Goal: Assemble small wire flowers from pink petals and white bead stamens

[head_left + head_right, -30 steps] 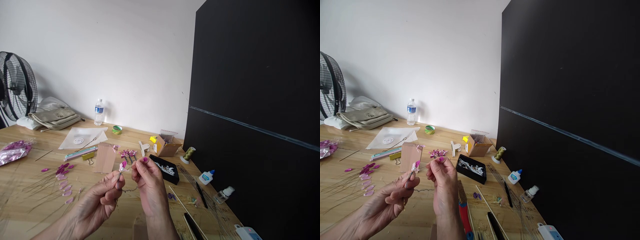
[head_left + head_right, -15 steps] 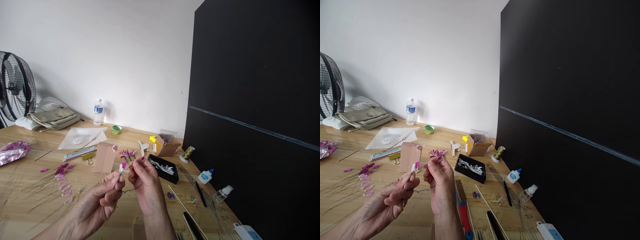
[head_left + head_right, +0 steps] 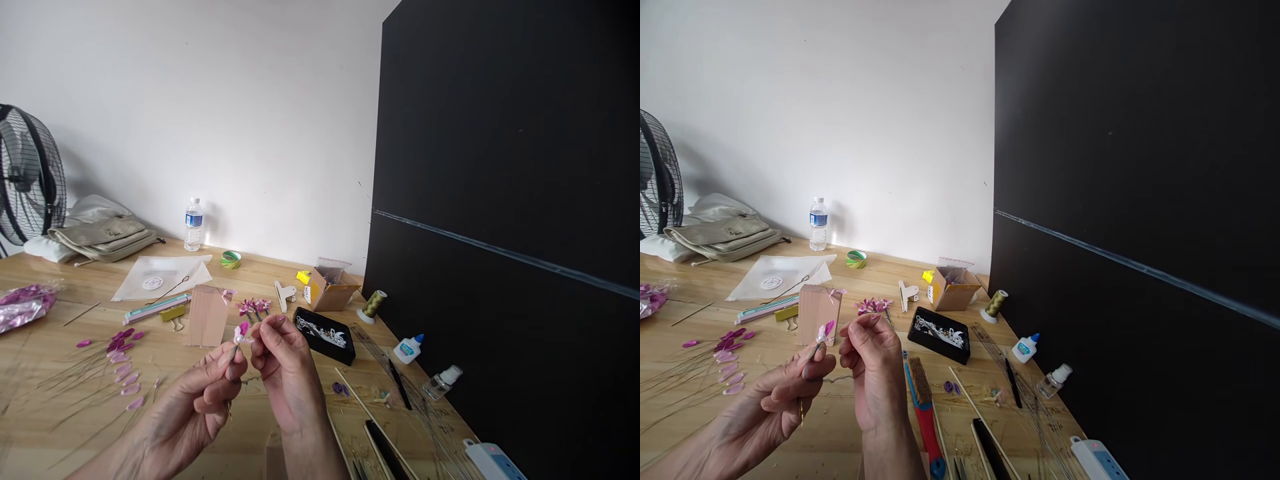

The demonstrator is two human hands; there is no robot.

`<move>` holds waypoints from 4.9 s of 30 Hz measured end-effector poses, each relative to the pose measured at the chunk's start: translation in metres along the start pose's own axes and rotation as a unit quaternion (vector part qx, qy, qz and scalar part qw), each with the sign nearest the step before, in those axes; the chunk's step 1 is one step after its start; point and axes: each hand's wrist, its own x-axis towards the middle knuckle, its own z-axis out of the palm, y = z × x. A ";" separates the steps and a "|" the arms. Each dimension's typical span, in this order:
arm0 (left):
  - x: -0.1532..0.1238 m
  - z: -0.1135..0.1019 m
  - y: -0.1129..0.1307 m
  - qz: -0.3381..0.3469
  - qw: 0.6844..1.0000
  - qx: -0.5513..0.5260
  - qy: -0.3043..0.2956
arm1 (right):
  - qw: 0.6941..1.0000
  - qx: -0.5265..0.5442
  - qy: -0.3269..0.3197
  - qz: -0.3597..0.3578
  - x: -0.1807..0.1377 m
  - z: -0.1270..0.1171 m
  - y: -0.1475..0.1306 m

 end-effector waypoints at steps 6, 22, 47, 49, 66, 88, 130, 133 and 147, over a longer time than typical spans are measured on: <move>-0.001 -0.001 0.000 0.007 1.000 0.001 -0.005 | 1.000 0.004 0.000 0.013 0.000 0.001 -0.001; -0.001 -0.006 -0.001 -0.030 0.996 -0.019 -0.084 | 0.999 0.027 -0.010 0.035 0.002 -0.001 0.001; 0.000 -0.011 -0.003 -0.030 0.997 0.000 -0.077 | 0.998 0.021 -0.022 0.053 0.001 -0.002 0.002; 0.000 -0.010 -0.002 -0.029 0.997 -0.005 -0.076 | 0.998 0.012 -0.029 0.054 0.001 -0.002 0.002; 0.001 -0.004 0.001 0.016 0.993 0.113 -0.033 | 0.985 -0.051 -0.162 0.039 0.002 -0.008 0.000; 0.003 -0.003 -0.001 0.061 0.974 0.219 0.019 | 0.975 -0.155 -0.157 -0.023 -0.005 -0.008 -0.012; 0.008 -0.010 -0.001 0.144 0.902 0.407 -0.019 | 0.939 -0.317 -0.131 -0.015 -0.008 -0.009 -0.030; 0.008 -0.013 -0.001 0.163 0.885 0.434 -0.032 | 0.936 -0.331 -0.121 -0.013 -0.008 -0.009 -0.031; 0.009 -0.011 0.003 0.176 0.838 0.514 -0.046 | 0.856 -0.509 -0.054 -0.069 -0.017 -0.003 -0.034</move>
